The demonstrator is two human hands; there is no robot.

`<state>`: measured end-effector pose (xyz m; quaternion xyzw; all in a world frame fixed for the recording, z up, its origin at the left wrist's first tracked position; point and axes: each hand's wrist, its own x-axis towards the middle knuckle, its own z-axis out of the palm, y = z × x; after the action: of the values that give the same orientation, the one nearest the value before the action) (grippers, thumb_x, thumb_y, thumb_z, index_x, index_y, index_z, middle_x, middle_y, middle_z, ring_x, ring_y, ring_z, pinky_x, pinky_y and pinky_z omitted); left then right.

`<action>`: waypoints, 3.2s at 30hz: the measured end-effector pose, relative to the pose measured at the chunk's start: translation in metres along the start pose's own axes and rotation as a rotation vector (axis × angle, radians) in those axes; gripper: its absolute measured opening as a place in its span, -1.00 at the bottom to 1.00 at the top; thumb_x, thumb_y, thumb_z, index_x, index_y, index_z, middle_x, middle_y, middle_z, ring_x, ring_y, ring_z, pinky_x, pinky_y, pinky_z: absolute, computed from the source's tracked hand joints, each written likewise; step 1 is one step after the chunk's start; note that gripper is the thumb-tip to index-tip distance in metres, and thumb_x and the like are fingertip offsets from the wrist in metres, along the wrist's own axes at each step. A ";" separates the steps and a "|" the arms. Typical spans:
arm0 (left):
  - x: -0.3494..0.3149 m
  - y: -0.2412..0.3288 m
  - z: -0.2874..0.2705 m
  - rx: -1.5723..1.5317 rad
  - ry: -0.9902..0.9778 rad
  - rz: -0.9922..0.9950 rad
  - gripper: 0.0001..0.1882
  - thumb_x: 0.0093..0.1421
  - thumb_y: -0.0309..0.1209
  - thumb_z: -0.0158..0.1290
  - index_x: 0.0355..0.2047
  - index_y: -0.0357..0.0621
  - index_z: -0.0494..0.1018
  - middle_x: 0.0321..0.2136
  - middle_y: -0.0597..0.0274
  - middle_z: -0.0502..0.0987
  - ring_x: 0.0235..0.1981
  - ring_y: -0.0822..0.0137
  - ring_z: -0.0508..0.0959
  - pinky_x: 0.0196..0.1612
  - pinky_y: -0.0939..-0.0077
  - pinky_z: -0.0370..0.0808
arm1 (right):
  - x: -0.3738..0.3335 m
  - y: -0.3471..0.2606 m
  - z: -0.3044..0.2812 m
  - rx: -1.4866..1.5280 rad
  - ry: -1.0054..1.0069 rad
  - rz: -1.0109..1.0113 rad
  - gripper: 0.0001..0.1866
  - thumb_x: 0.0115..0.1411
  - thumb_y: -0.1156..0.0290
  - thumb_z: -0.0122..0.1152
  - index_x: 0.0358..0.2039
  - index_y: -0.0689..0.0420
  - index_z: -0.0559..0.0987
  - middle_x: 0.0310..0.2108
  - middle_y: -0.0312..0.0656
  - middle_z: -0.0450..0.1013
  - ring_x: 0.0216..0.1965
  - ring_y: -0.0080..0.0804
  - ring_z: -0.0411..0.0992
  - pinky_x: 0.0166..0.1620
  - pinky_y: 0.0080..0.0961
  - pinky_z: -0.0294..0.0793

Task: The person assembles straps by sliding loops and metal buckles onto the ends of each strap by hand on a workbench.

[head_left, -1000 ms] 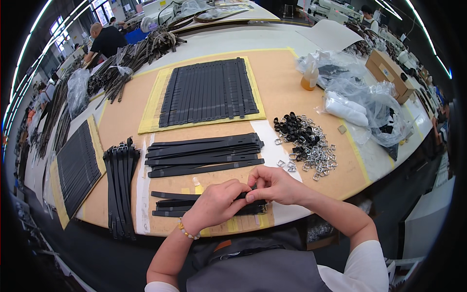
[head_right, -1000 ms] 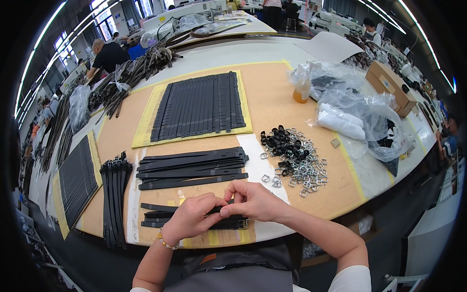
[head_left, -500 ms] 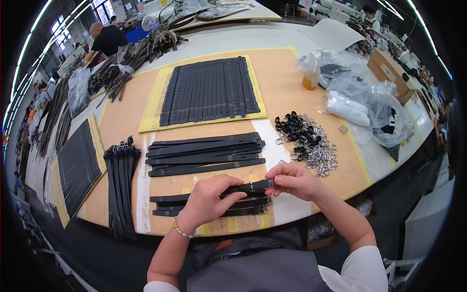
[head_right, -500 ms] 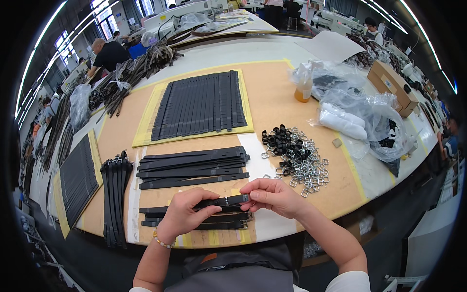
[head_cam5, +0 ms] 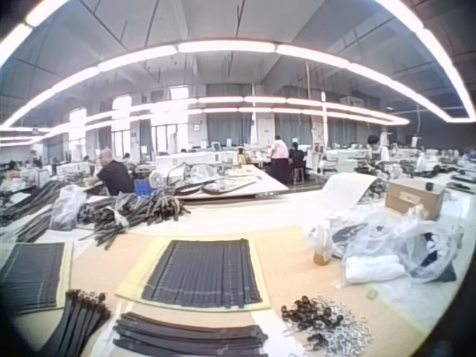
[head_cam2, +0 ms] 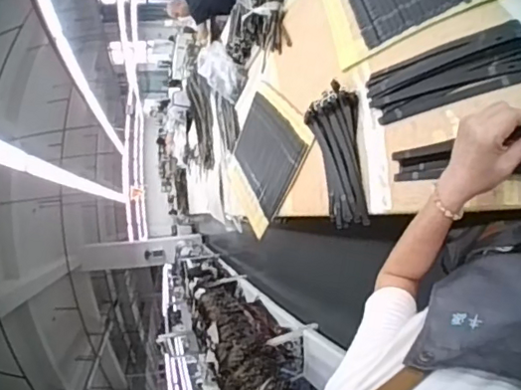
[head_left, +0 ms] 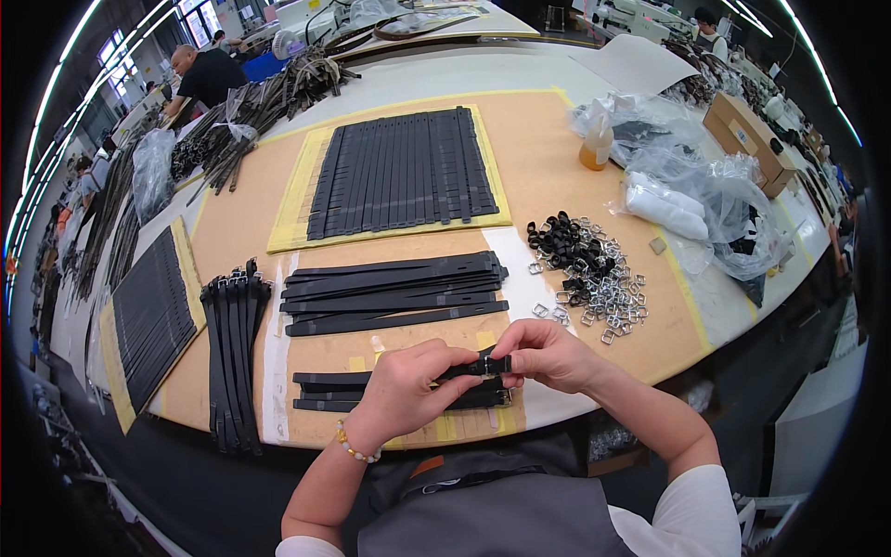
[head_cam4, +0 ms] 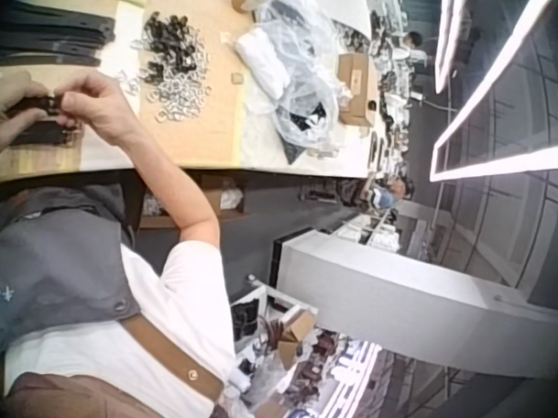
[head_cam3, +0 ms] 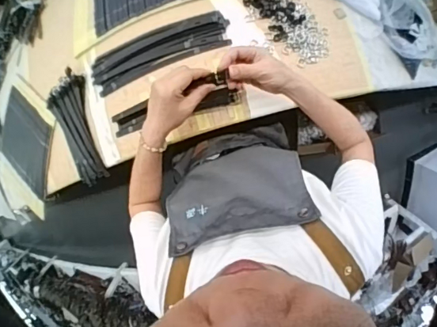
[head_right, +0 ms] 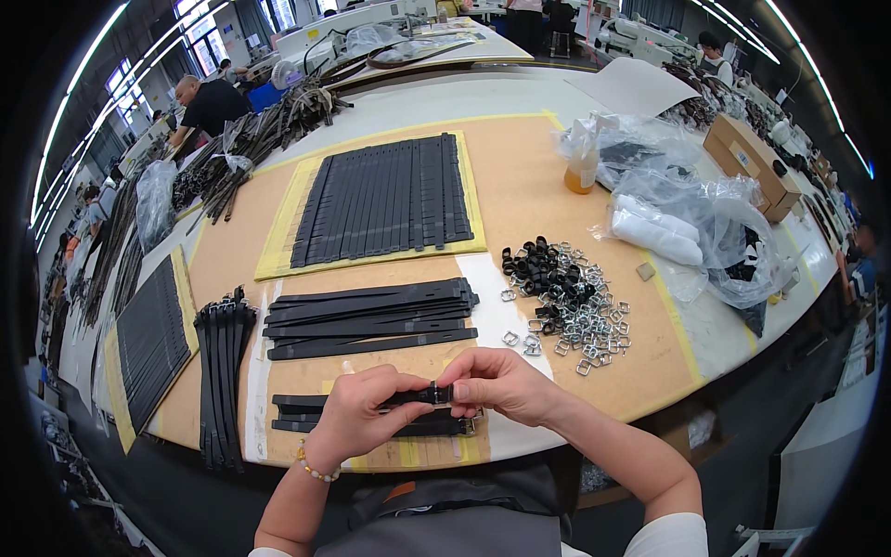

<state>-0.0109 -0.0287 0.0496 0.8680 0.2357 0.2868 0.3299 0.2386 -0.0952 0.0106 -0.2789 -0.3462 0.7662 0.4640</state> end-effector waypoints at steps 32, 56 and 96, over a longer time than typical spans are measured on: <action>0.003 -0.011 0.003 -0.131 -0.120 -0.126 -0.73 0.08 -0.47 0.37 -0.24 -0.24 0.55 -0.38 0.21 0.65 -0.36 0.43 0.66 -0.35 0.55 0.65 | 0.008 -0.007 0.021 -0.504 0.217 0.217 -0.72 0.32 0.22 0.39 -0.21 0.21 0.65 -0.41 -0.35 0.57 -0.40 -0.70 0.48 -0.34 -0.67 0.46; 0.003 -0.015 0.007 -0.150 -0.140 -0.173 -0.73 0.09 -0.49 0.35 -0.22 -0.26 0.54 -0.36 0.22 0.64 -0.31 0.45 0.65 -0.31 0.56 0.64 | 0.013 0.000 0.023 -0.565 0.273 0.202 -0.79 0.29 0.30 0.43 -0.28 0.18 0.64 -0.45 -0.38 0.56 -0.46 -0.75 0.43 -0.41 -0.70 0.38; -0.045 -0.042 0.013 0.172 0.019 -0.035 -0.79 0.10 -0.51 0.36 -0.26 -0.20 0.59 -0.32 0.12 0.55 -0.23 0.08 0.55 -0.14 0.27 0.52 | 0.028 -0.063 -0.059 -1.579 0.688 -0.238 -0.89 0.29 0.46 0.23 -0.25 0.19 0.66 -0.32 -0.11 0.59 -0.12 -0.16 0.53 -0.03 -0.26 0.54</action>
<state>-0.0442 -0.0331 -0.0039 0.8860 0.2777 0.2680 0.2569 0.3043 -0.0331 0.0216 -0.6973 -0.6440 0.1214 0.2904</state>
